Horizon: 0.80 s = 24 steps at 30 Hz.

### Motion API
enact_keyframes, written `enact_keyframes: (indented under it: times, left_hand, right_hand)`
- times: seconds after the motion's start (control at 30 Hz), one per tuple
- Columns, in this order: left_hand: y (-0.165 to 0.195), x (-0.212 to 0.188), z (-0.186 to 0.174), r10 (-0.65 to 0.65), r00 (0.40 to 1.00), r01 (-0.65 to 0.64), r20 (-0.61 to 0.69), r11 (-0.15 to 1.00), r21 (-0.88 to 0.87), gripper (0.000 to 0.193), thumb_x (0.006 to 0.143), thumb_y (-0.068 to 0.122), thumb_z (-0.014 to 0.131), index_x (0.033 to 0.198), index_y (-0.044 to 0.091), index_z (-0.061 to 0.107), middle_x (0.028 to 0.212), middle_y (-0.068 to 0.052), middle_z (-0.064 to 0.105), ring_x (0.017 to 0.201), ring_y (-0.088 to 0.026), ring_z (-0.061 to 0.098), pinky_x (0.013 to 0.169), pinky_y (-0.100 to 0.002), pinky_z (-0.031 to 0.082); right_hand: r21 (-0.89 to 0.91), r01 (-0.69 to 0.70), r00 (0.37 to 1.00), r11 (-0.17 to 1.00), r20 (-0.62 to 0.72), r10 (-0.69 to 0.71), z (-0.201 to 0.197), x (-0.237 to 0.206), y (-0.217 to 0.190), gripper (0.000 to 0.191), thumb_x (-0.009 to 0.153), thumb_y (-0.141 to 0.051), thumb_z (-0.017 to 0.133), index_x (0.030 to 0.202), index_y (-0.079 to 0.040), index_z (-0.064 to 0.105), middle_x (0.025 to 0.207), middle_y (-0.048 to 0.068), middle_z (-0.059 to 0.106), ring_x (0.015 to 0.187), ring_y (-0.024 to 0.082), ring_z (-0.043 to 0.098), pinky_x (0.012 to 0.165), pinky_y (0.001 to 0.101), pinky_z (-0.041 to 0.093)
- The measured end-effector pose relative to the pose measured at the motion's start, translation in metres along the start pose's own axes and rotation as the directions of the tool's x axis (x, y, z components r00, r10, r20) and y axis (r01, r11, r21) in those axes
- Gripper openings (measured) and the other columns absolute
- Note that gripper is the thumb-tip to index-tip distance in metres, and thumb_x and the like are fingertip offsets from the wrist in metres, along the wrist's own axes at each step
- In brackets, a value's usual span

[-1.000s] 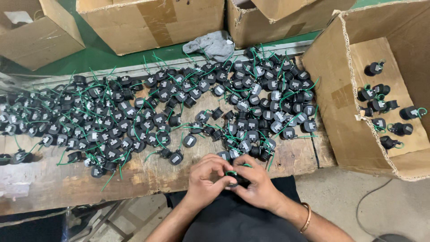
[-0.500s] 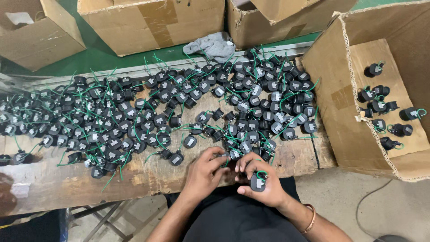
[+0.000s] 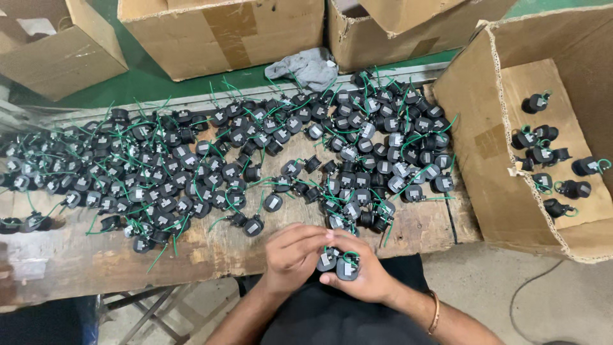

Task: The person picks up black power adapters with green cords from a workbench one at a time, manipulates and arranges the cords and bodies of the adapters with both hands, and places some adapters into an open cardboard box beside the pile.

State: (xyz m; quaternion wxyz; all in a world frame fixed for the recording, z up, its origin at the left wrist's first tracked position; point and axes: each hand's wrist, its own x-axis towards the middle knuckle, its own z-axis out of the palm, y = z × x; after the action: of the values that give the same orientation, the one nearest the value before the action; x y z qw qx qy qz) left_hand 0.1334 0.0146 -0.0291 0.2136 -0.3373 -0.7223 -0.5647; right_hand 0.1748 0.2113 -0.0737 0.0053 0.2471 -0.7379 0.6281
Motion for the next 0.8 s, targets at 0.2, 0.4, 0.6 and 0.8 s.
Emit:
enact_keyframes:
  times: [0.2, 0.4, 0.6, 0.8]
  left_hand:
    - [-0.001, 0.001, -0.008, -0.009, 0.992, 0.018, 0.125, 0.997, -0.07, 0.029, 0.078, 0.0, 0.081, 0.105, 0.004, 0.071, 0.11, -0.012, 0.074, 0.093, -0.027, 0.073, 0.08, -0.035, 0.059]
    - [-0.005, -0.016, -0.003, -0.36, 0.921, 0.39, 0.151, 0.843, -0.371, 0.027, 0.082, 0.006, 0.088, 0.092, 0.007, 0.063, 0.101, -0.01, 0.074, 0.095, -0.026, 0.07, 0.086, -0.035, 0.058]
    - [-0.007, -0.017, -0.028, -0.227, 0.974, 0.228, 0.015, 0.97, -0.086, 0.034, 0.078, 0.016, 0.09, 0.101, 0.007, 0.067, 0.106, -0.008, 0.072, 0.095, -0.024, 0.072, 0.084, -0.035, 0.059]
    - [-0.007, -0.014, -0.054, -0.476, 0.87, 0.432, -0.129, 0.61, 0.664, 0.037, 0.071, 0.026, 0.088, 0.098, 0.007, 0.072, 0.11, -0.013, 0.066, 0.09, -0.034, 0.063, 0.073, -0.043, 0.052]
  right_hand:
    - [-0.077, -0.103, 0.992, 0.992, -0.074, 0.097, -0.012, 0.0, -0.006, 0.049, 0.074, -0.026, 0.092, 0.112, -0.004, 0.069, 0.117, 0.014, 0.067, 0.11, 0.03, 0.068, 0.095, 0.0406, 0.053]
    - [-0.161, 0.023, 0.999, 0.987, -0.029, -0.028, -0.004, 0.011, -0.017, 0.046, 0.075, -0.017, 0.092, 0.112, -0.004, 0.069, 0.117, 0.014, 0.065, 0.108, 0.031, 0.068, 0.093, 0.0397, 0.055]
    - [-0.092, 0.069, 0.996, 0.993, -0.043, -0.073, -0.008, 0.011, -0.02, 0.044, 0.076, -0.018, 0.091, 0.113, -0.005, 0.07, 0.116, 0.013, 0.065, 0.109, 0.028, 0.068, 0.095, 0.0391, 0.055]
    - [0.405, -0.052, 0.98, 0.913, -0.156, 0.126, -0.016, 0.0, -0.011, 0.047, 0.087, -0.029, 0.086, 0.119, -0.001, 0.066, 0.117, 0.011, 0.063, 0.107, 0.026, 0.066, 0.091, 0.0401, 0.059]
